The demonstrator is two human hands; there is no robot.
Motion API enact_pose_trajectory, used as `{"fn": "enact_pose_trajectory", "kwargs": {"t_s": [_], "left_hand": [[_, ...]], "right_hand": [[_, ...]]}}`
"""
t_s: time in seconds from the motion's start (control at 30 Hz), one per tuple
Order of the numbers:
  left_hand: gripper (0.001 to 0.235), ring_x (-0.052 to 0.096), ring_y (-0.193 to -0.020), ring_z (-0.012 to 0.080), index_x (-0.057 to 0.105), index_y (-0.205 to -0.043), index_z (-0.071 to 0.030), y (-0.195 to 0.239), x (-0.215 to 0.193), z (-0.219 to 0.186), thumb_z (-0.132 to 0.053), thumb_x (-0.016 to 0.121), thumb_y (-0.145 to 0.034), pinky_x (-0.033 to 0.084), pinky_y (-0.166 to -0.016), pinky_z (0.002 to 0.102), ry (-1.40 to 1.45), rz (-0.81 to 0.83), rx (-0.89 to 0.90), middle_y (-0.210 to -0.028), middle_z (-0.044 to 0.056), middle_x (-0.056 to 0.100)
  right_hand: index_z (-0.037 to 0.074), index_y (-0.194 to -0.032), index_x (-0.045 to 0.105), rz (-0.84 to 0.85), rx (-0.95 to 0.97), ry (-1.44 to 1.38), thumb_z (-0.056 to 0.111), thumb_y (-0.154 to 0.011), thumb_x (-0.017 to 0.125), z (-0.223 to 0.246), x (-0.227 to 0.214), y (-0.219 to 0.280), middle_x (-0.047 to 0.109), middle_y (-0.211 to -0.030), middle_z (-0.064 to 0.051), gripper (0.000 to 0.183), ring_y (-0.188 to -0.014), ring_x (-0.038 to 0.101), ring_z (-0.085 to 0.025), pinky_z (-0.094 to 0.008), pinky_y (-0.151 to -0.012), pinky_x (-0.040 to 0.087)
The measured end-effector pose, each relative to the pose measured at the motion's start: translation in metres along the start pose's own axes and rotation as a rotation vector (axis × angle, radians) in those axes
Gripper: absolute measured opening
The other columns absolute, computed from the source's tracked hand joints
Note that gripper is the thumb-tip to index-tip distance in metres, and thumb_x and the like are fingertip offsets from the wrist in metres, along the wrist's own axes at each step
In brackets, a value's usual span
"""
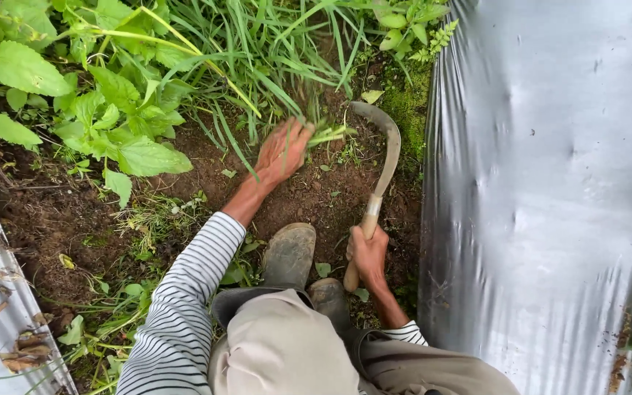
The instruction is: The person uses a sickle to cut weeds at the base and pulls them out by hand, gathering the removed plants into a pile. The person works along a narrow strip of soil bordered by plastic sheeting, repeatedly cutting and clearing vegetation.
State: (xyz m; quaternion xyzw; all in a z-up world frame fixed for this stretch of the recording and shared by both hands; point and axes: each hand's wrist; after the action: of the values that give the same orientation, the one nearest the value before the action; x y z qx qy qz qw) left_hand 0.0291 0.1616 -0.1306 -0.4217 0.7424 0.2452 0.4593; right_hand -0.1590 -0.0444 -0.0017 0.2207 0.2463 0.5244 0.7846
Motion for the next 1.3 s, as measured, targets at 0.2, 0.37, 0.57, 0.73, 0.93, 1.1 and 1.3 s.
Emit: {"fn": "enact_pose_trajectory", "kwargs": {"t_s": [0.2, 0.37, 0.57, 0.73, 0.93, 1.1, 1.3], "left_hand": [[0.032, 0.055, -0.098, 0.02, 0.056, -0.116, -0.023, 0.068, 0.02, -0.03, -0.02, 0.069, -0.087, 0.044, -0.091, 0.038, -0.204, 0.107, 0.299, -0.103, 0.0, 0.054], [0.084, 0.044, -0.134, 0.0361, 0.049, -0.14, -0.027, 0.052, -0.063, -0.052, -0.043, 0.093, -0.07, 0.035, -0.11, 0.059, -0.089, -0.044, 0.02, -0.148, 0.017, 0.044], [0.061, 0.056, -0.122, 0.0283, 0.06, -0.12, -0.022, 0.045, -0.01, -0.022, -0.033, 0.094, -0.071, 0.046, -0.104, 0.051, -0.208, 0.009, 0.162, -0.124, 0.008, 0.058], [0.051, 0.061, -0.114, 0.0254, 0.058, -0.116, -0.017, 0.029, 0.045, -0.01, -0.016, 0.088, -0.075, 0.054, -0.098, 0.047, -0.085, 0.019, 0.233, -0.114, 0.005, 0.058], [0.063, 0.067, -0.108, 0.0286, 0.045, -0.139, -0.014, -0.083, 0.021, -0.082, -0.007, 0.077, -0.086, 0.06, -0.091, 0.047, 0.05, -0.083, 0.351, -0.124, 0.011, 0.053], [0.098, 0.054, -0.059, 0.0061, 0.004, -0.168, -0.02, -0.185, -0.02, -0.119, 0.025, 0.043, -0.09, 0.047, -0.043, 0.016, 0.081, -0.218, 0.312, -0.165, 0.032, 0.028], [0.031, 0.078, -0.084, 0.0181, 0.059, -0.131, 0.003, -0.205, 0.007, -0.095, 0.006, 0.052, -0.102, 0.07, -0.07, 0.028, -0.148, -0.357, 0.413, -0.106, 0.015, 0.072]], "right_hand": [[0.003, -0.079, 0.054, -0.124, -0.163, -0.003, 0.004, -0.094, 0.058, -0.003, 0.002, -0.022, 0.049, -0.052, -0.005, 0.015, -0.039, 0.046, -0.011, -0.031, -0.036, 0.043], [0.003, -0.071, 0.054, -0.049, -0.064, 0.004, 0.001, -0.09, 0.057, -0.002, -0.002, 0.009, 0.046, -0.046, -0.005, 0.019, -0.034, 0.043, -0.012, -0.033, -0.032, 0.039], [0.004, -0.075, 0.052, 0.01, -0.005, -0.038, 0.003, -0.092, 0.057, 0.008, 0.004, -0.018, 0.048, -0.047, -0.003, 0.018, -0.035, 0.043, -0.011, -0.03, -0.031, 0.041], [0.001, -0.074, 0.054, -0.107, -0.159, 0.059, 0.0, -0.091, 0.059, 0.006, -0.011, 0.009, 0.049, -0.047, -0.008, 0.018, -0.036, 0.049, -0.014, -0.032, -0.034, 0.043], [0.004, -0.076, 0.056, -0.3, -0.536, 0.034, 0.0, -0.096, 0.06, 0.053, -0.013, -0.009, 0.055, -0.047, -0.009, 0.021, -0.038, 0.053, -0.014, -0.03, -0.041, 0.045], [0.008, -0.077, 0.047, -0.322, -0.491, -0.027, 0.006, -0.094, 0.056, 0.081, -0.008, 0.006, 0.044, -0.049, -0.002, 0.02, -0.039, 0.045, -0.013, -0.031, -0.035, 0.044], [0.007, -0.083, 0.05, -0.325, -0.479, -0.036, 0.006, -0.095, 0.055, 0.082, -0.015, -0.004, 0.048, -0.053, -0.003, 0.014, -0.04, 0.046, -0.013, -0.03, -0.037, 0.047]]}}
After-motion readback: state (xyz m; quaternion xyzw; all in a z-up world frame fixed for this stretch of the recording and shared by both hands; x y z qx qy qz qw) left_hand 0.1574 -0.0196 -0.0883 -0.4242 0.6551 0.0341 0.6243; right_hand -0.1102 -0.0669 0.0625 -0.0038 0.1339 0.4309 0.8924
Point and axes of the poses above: each hand's wrist, its own y-axis away from the middle knuckle, its own x-axis out of the palm, z = x × y
